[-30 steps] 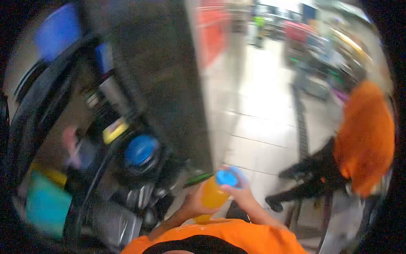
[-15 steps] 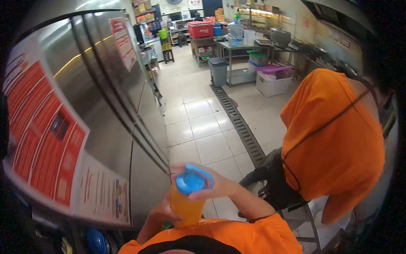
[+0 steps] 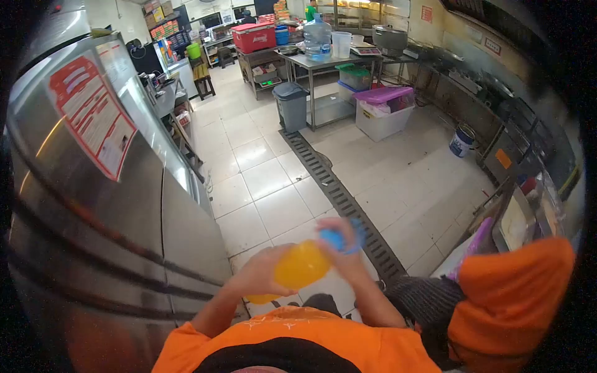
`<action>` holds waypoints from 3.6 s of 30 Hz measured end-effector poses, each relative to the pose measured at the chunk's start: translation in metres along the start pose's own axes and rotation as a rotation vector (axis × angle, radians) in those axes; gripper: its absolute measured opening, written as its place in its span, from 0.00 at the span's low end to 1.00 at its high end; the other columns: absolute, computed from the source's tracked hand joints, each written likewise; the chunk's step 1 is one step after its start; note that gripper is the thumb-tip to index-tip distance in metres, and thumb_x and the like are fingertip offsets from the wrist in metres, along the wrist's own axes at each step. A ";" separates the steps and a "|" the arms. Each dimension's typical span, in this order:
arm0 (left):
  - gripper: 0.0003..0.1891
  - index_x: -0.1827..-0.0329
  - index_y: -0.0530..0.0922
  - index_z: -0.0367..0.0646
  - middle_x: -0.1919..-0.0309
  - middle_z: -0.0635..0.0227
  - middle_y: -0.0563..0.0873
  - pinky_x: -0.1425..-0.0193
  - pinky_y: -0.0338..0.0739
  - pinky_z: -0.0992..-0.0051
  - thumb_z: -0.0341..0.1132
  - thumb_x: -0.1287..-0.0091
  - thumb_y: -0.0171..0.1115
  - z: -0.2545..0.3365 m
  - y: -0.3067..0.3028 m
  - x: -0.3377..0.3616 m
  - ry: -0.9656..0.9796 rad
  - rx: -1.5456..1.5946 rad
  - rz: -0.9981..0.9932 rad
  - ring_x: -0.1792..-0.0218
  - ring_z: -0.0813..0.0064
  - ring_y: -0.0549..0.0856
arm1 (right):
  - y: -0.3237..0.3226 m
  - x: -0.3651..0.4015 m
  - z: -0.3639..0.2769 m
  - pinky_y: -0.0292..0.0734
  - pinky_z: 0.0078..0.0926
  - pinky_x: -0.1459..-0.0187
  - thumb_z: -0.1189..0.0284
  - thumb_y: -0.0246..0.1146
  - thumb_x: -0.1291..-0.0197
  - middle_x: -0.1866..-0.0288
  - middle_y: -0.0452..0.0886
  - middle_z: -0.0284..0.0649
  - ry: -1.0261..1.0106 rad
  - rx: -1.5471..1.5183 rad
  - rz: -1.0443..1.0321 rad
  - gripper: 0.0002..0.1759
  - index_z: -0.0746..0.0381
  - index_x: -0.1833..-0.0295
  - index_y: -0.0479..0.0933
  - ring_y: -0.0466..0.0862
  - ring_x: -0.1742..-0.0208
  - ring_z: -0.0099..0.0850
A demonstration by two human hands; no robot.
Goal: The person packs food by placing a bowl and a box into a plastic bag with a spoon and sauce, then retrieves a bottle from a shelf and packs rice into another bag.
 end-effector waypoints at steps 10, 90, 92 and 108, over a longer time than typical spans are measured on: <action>0.19 0.53 0.71 0.55 0.59 0.75 0.77 0.47 0.64 0.62 0.43 0.48 0.63 -0.095 0.052 -0.354 0.446 -1.389 -0.261 0.52 0.72 0.76 | -0.205 -0.118 0.133 0.65 0.25 0.46 0.64 0.53 0.38 0.51 0.72 0.38 0.068 0.142 0.879 0.20 0.64 0.45 0.68 0.71 0.50 0.27; 0.54 0.31 0.38 0.37 0.32 0.50 0.46 0.29 0.44 0.59 0.33 0.53 0.71 -1.449 -1.304 -0.795 -1.292 -0.806 1.915 0.31 0.54 0.49 | 1.397 -1.762 0.697 0.63 0.38 0.45 0.72 0.66 0.58 0.40 0.64 0.44 -0.777 -0.059 -1.534 0.39 0.59 0.37 0.58 0.68 0.43 0.42; 0.56 0.31 0.36 0.37 0.31 0.51 0.43 0.29 0.43 0.63 0.34 0.54 0.73 -1.530 -1.339 -0.765 -1.207 -0.682 2.026 0.31 0.57 0.49 | 1.411 -1.786 0.700 0.63 0.38 0.45 0.73 0.65 0.57 0.41 0.65 0.44 -0.708 -0.105 -1.561 0.38 0.59 0.37 0.59 0.68 0.43 0.42; 0.79 0.45 0.15 0.17 0.41 0.26 0.20 0.34 0.21 0.50 0.63 0.67 0.73 -1.672 -1.366 -0.680 -1.941 -0.808 1.974 0.35 0.37 0.22 | 1.586 -1.871 0.701 0.66 0.36 0.50 0.71 0.61 0.50 0.49 0.72 0.43 -0.828 -0.186 -1.390 0.16 0.62 0.54 0.72 0.70 0.47 0.40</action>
Point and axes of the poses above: each hand's wrist, its own x-axis away from the middle knuckle, its own y-axis out of the palm, z = x × y, the point moved 7 cm from there along -x, towards the middle knuckle
